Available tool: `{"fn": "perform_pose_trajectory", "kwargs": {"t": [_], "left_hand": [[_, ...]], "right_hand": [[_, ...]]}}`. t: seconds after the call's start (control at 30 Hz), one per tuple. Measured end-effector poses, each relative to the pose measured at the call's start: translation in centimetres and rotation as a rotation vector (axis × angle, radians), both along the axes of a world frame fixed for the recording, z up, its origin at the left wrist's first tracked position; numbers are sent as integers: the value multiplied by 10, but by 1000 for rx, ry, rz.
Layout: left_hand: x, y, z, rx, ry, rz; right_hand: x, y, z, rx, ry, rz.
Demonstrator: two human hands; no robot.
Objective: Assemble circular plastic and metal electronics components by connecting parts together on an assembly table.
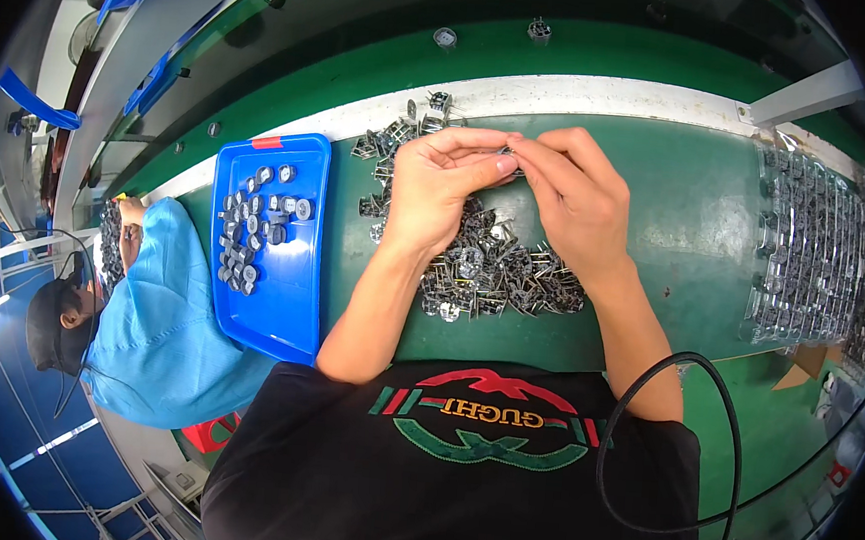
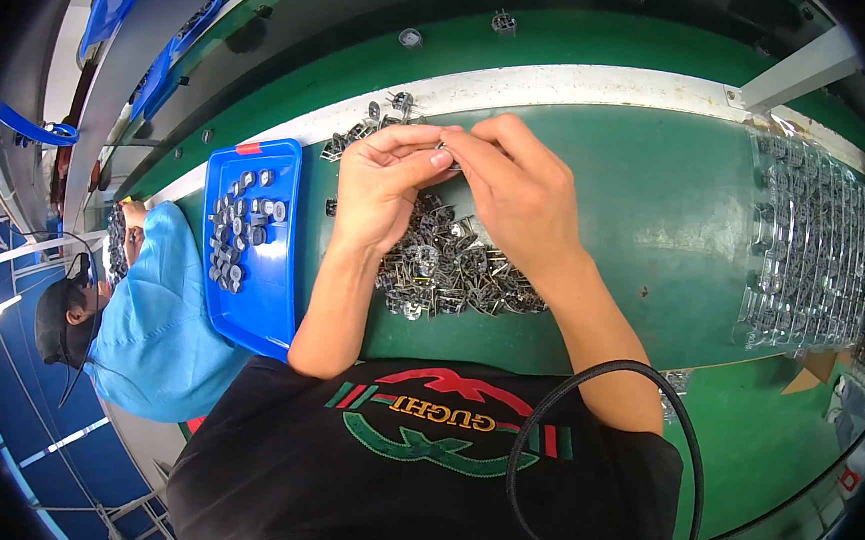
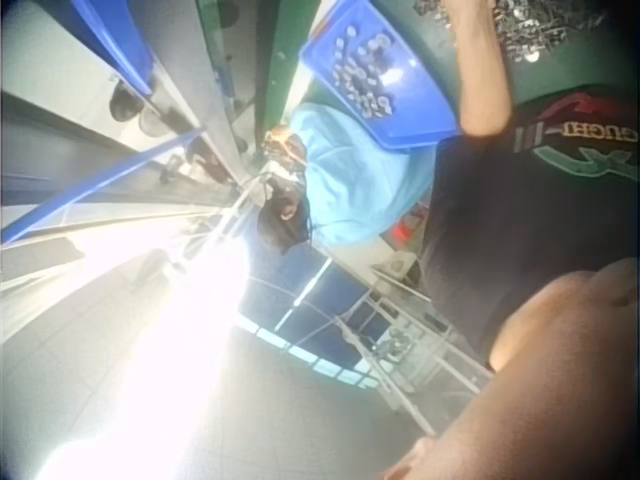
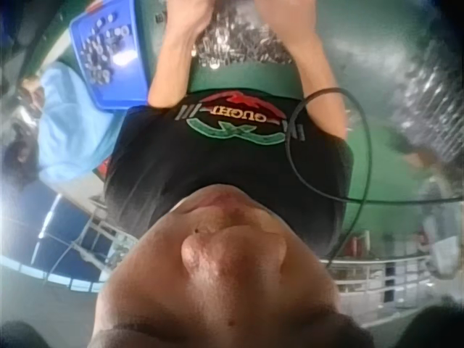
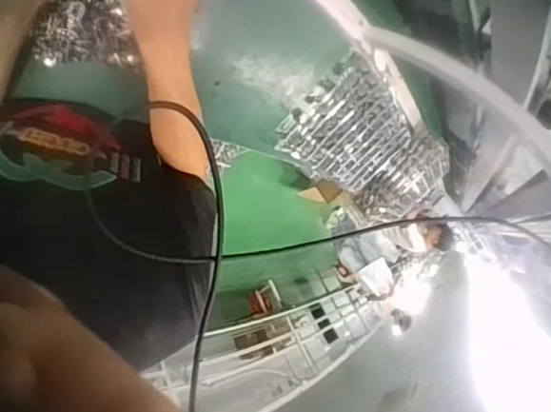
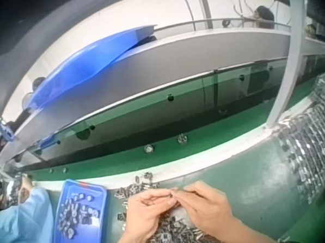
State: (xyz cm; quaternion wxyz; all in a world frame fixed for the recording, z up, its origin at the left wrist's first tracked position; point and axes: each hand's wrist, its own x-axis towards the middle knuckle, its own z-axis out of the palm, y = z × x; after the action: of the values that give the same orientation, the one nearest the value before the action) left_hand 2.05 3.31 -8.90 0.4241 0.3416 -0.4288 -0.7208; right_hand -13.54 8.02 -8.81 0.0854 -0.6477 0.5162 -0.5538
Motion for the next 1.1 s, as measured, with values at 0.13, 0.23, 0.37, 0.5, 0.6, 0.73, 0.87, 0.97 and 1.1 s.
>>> {"fn": "perform_pose_trajectory", "kwargs": {"t": [0.13, 0.23, 0.37, 0.5, 0.6, 0.73, 0.87, 0.97, 1.1], "left_hand": [[9, -19, 11, -29, -97, 34], [10, -51, 33, -174, -320, 211], [15, -130, 14, -400, -583, 273], [15, -186, -32, -442, -814, 238], [20, -204, -58, -398, -832, 296], [6, -197, -45, -601, -1052, 272], [-11, -180, -32, -1099, -1143, 230], [-35, -170, -23, -1356, -1394, 35], [-40, -175, -28, -1313, -1391, -112]], "right_hand": [[-5, -5, 1, 97, -189, 117], [-18, -2, -6, 276, -75, 321], [-16, 3, -9, 470, 253, 509], [-13, 1, -16, 504, 260, 561], [-15, 2, -9, 490, 246, 520], [-25, 5, -4, 499, 120, 485], [-32, 3, 3, 497, 4, 459], [-32, 1, 6, 459, -84, 410], [-33, -2, 12, 436, -255, 362]]}}
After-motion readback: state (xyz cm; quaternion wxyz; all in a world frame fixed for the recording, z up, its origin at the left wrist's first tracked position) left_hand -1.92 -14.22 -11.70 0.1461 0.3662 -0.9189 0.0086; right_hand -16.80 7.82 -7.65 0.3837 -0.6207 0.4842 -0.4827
